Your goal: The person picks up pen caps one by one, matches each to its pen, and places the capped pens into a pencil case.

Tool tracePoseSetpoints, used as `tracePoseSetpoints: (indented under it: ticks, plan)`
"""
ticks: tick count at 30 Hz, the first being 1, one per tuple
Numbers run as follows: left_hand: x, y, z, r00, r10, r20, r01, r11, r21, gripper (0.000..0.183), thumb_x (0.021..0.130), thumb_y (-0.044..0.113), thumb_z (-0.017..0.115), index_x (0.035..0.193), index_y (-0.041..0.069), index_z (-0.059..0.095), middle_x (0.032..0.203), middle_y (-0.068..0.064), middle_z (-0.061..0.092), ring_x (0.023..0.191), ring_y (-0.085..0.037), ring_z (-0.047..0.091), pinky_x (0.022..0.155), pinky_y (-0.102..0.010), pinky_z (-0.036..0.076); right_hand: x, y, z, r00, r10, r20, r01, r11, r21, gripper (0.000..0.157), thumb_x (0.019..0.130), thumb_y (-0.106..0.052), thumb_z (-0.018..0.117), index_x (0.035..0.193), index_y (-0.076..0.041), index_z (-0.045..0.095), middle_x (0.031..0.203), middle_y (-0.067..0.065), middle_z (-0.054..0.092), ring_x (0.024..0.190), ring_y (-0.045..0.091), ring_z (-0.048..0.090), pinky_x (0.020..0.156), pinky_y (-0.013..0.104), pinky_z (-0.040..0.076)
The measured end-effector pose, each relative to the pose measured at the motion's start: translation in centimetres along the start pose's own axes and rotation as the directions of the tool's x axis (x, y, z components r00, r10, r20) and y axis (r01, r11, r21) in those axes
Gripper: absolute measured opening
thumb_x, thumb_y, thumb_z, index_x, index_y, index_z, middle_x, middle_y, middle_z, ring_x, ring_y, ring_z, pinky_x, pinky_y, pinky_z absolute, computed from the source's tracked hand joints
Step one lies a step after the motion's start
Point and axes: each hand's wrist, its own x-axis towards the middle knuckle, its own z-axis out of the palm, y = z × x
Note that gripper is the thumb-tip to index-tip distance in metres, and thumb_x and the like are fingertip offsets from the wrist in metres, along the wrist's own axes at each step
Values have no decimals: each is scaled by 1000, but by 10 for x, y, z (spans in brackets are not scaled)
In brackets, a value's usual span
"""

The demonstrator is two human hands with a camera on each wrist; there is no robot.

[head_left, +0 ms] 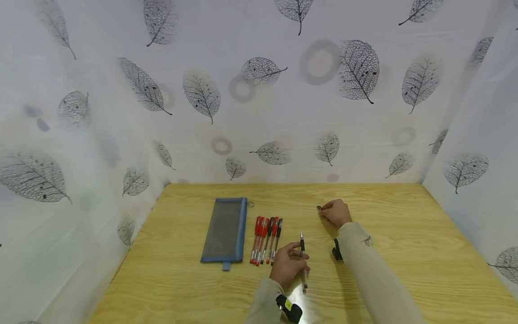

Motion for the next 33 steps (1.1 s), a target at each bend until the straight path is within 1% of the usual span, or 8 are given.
tracePoseSetpoints:
  ticks: [3, 7, 11, 14, 22, 25, 28, 33]
  plan:
    - [0, 1, -1, 1000, -3, 2, 3, 1000, -2, 61, 74, -18, 60, 134, -5, 51, 90, -9, 67, 61, -16, 66, 59, -31, 57, 0, 0, 0, 1000, 4, 10, -4, 1000, -6, 25, 88, -9, 68, 106, 8, 68, 88, 17, 69, 62, 16, 60, 56, 31, 49]
    - [0, 2, -1, 1000, -4, 11, 4, 1000, -16, 62, 74, -17, 59, 134, -5, 50, 90, -8, 67, 60, -16, 65, 60, -31, 57, -1, 1, -2, 1000, -13, 20, 13, 1000, -15, 32, 89, -9, 64, 114, 10, 64, 94, 21, 68, 61, 16, 60, 56, 31, 50]
    - [-1, 2, -1, 1000, -14, 16, 14, 1000, -28, 62, 75, -17, 58, 135, -4, 50, 91, -9, 67, 59, -16, 64, 59, -32, 57, -2, 1, -3, 999, -15, 32, 16, 1000, -17, 38, 90, -9, 58, 123, 9, 58, 83, 16, 69, 57, 16, 58, 55, 32, 48]
    - [-2, 3, -2, 999, -29, 14, 30, 999, -40, 62, 75, -17, 59, 135, -2, 51, 92, -9, 66, 60, -16, 64, 59, -31, 57, -4, 2, -4, 999, -7, 45, 7, 1000, 9, 38, 91, -9, 55, 125, 8, 58, 73, 11, 67, 57, 16, 57, 55, 32, 46]
    - [-1, 1, -3, 999, -24, 24, 26, 997, -73, 58, 76, -16, 60, 132, -1, 55, 93, -11, 66, 60, -15, 64, 58, -30, 56, -7, 5, -4, 998, -36, 54, 29, 991, 128, 33, 91, -7, 59, 120, 10, 59, 88, 15, 67, 64, 14, 60, 58, 29, 50]
    - [-1, 1, -4, 999, -12, 35, 15, 997, -80, 55, 78, -14, 61, 131, -2, 55, 94, -12, 67, 60, -15, 63, 59, -29, 56, -11, 6, -5, 995, -68, 70, 53, 979, 198, 34, 91, -6, 60, 120, 11, 57, 86, 14, 68, 64, 15, 61, 58, 30, 52]
    - [-2, 2, -5, 999, -3, 43, 6, 997, -80, 51, 80, -12, 63, 130, -2, 56, 95, -13, 67, 62, -14, 63, 59, -29, 56, -16, 7, -5, 991, -81, 105, 48, 958, 283, 34, 92, -7, 61, 121, 11, 56, 83, 13, 68, 65, 17, 60, 59, 31, 52]
    - [-2, 2, -6, 999, -3, 53, 8, 996, -90, 48, 82, -10, 65, 128, -2, 58, 95, -12, 67, 64, -14, 63, 59, -28, 56, -29, 5, -3, 985, -122, 120, 77, 942, 326, 38, 93, -10, 63, 124, 10, 54, 87, 15, 68, 69, 20, 60, 63, 33, 53]
